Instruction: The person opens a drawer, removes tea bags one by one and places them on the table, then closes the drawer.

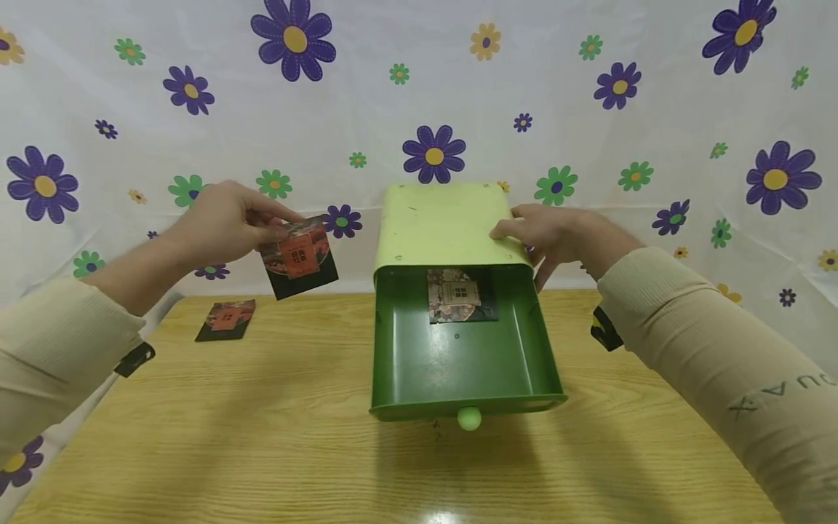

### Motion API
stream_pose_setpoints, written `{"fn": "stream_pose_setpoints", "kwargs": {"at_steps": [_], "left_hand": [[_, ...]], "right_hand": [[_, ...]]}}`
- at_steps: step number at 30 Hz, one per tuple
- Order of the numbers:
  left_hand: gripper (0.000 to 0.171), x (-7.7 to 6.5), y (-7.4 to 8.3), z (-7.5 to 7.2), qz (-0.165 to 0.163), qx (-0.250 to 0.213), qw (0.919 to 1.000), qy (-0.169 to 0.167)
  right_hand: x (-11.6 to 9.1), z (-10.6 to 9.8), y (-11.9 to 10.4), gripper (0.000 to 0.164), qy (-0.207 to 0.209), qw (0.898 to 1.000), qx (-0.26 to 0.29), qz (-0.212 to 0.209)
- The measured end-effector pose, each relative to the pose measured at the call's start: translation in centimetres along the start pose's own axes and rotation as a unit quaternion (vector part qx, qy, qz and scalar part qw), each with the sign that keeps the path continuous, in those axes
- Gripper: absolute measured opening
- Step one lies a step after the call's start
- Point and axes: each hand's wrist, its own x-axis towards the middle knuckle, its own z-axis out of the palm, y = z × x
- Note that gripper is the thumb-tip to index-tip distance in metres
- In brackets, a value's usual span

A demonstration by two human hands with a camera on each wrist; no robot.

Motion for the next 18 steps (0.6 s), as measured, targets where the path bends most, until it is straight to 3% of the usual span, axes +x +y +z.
{"fn": "stream_pose_setpoints", "kwargs": {"at_steps": [9,14,18], "left_hand": [[0.028,0.5,-5.6,0.8,-0.065,0.006,0.9972,-0.037],[0.028,0.8,-8.5,2.5,-0.082,0.004,0.9953,-0.051],[0.028,1.0,-10.3,4.2,-0.078,0.012,0.994,-0.075]], "right_hand": [[0.0,-0.1,0.0,0.058,-0.005,1.0,0.002,-0.006],[-0.1,-0.1,0.0,0.059,-0.003,1.0,0.008,-0.001],[-0.1,-0.1,0.1,0.06,-0.006,1.0,0.011,-0.002]]}}
